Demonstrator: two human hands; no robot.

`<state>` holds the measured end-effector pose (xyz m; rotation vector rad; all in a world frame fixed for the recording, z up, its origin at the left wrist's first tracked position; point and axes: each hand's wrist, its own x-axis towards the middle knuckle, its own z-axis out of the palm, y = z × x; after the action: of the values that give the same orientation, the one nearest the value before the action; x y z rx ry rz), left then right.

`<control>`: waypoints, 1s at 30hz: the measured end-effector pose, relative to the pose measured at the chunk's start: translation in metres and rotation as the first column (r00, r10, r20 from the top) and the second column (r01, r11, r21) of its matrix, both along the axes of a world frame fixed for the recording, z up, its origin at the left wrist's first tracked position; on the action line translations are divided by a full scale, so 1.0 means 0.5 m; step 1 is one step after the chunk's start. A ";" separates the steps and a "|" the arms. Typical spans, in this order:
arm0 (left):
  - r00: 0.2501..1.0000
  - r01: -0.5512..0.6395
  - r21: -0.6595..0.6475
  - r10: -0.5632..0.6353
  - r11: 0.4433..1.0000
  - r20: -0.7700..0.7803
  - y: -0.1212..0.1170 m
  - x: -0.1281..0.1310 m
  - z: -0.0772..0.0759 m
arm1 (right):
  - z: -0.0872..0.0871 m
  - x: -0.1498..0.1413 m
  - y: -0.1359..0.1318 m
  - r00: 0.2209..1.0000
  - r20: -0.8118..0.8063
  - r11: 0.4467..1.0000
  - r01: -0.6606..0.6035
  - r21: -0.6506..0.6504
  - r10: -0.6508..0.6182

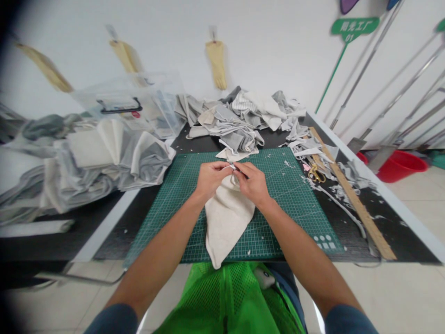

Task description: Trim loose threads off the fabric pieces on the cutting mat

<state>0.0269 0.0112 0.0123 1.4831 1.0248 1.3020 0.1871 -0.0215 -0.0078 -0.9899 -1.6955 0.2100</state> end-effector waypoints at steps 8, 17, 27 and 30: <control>1.000 -0.014 -0.013 0.014 1.000 0.010 -0.004 0.003 0.006 | 0.000 0.001 0.001 1.000 0.023 1.000 0.015 0.022 -0.015; 1.000 -0.003 0.000 0.003 1.000 0.017 -0.001 0.003 -0.001 | -0.001 -0.006 -0.002 1.000 -0.023 1.000 0.012 -0.012 -0.012; 0.999 -0.042 0.021 0.042 0.999 -0.013 0.000 0.000 0.002 | 0.008 0.011 0.001 0.996 -0.016 0.996 0.093 0.003 -0.093; 0.998 -0.048 0.050 0.050 0.998 -0.043 -0.001 0.001 0.002 | 0.003 0.007 0.001 0.997 0.036 0.997 0.067 0.031 -0.068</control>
<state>0.0276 0.0109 0.0133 1.5384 1.0702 1.3427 0.1906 -0.0213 -0.0060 -1.0328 -1.6913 0.1222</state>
